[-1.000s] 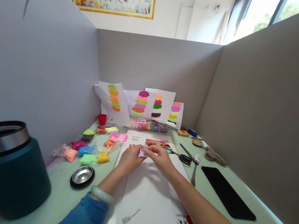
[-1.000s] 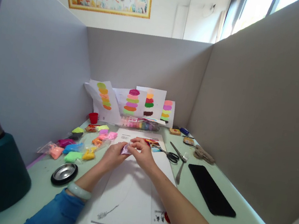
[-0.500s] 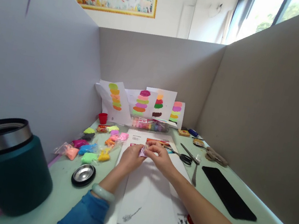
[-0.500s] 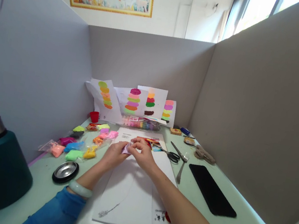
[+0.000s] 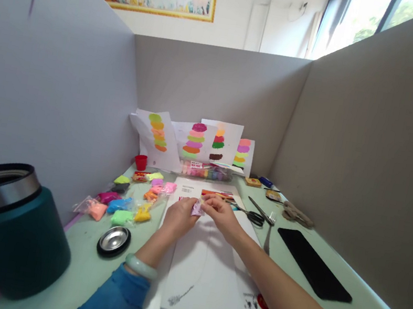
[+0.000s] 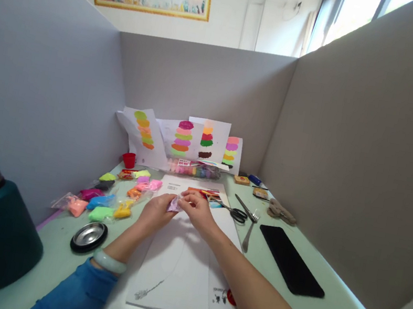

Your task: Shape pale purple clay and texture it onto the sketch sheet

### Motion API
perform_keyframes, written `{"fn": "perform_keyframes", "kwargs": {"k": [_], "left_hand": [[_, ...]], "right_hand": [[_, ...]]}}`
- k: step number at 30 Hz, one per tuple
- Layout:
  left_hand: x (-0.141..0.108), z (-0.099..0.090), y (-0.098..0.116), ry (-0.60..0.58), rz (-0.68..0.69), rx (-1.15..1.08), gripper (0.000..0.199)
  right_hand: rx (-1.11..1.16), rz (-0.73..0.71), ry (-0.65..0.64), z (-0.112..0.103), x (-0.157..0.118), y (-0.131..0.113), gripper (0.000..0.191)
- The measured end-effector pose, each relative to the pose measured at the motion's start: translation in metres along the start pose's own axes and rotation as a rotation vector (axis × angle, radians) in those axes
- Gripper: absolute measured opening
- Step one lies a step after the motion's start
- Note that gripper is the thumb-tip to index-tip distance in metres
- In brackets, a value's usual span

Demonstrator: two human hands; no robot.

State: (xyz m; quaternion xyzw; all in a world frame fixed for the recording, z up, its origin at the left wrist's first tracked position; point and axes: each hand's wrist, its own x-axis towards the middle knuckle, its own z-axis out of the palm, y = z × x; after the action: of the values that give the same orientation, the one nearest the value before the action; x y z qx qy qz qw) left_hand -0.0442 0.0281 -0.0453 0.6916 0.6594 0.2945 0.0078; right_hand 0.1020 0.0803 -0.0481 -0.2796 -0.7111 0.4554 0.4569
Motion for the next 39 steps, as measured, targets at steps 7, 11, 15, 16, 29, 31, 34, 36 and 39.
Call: {"fn": "perform_keyframes", "kwargs": {"k": [7, 11, 15, 16, 29, 31, 34, 36, 39], "left_hand": [[-0.002, -0.001, 0.001, -0.014, 0.017, 0.076, 0.027], [-0.002, -0.001, 0.000, -0.039, -0.018, 0.114, 0.025], [-0.001, -0.003, 0.001, -0.032, -0.029, 0.111, 0.024], [-0.001, -0.003, 0.001, -0.024, -0.021, 0.097, 0.024], [0.005, 0.005, -0.006, -0.152, 0.006, -0.171, 0.024], [0.005, 0.005, -0.006, -0.135, 0.004, -0.150, 0.024], [0.004, 0.004, -0.005, -0.103, 0.004, -0.115, 0.025], [0.003, 0.003, -0.003, -0.084, -0.003, -0.084, 0.023], [0.002, 0.000, 0.000, -0.072, -0.020, -0.046, 0.022]], "right_hand": [[-0.071, -0.054, -0.061, 0.002, -0.001, 0.003, 0.026], [-0.217, -0.189, -0.086, 0.000, -0.002, 0.005, 0.019], [-0.218, -0.158, -0.078, -0.002, -0.001, 0.006, 0.021], [-0.182, -0.123, -0.071, -0.002, -0.001, 0.006, 0.023], [0.021, 0.056, 0.003, -0.009, 0.004, -0.002, 0.037], [0.003, 0.060, -0.012, -0.009, 0.003, -0.004, 0.035], [0.002, 0.065, -0.028, -0.004, 0.000, -0.005, 0.031], [0.004, 0.062, -0.040, -0.002, -0.001, -0.004, 0.030], [-0.036, 0.052, -0.060, 0.000, -0.001, -0.001, 0.028]]}}
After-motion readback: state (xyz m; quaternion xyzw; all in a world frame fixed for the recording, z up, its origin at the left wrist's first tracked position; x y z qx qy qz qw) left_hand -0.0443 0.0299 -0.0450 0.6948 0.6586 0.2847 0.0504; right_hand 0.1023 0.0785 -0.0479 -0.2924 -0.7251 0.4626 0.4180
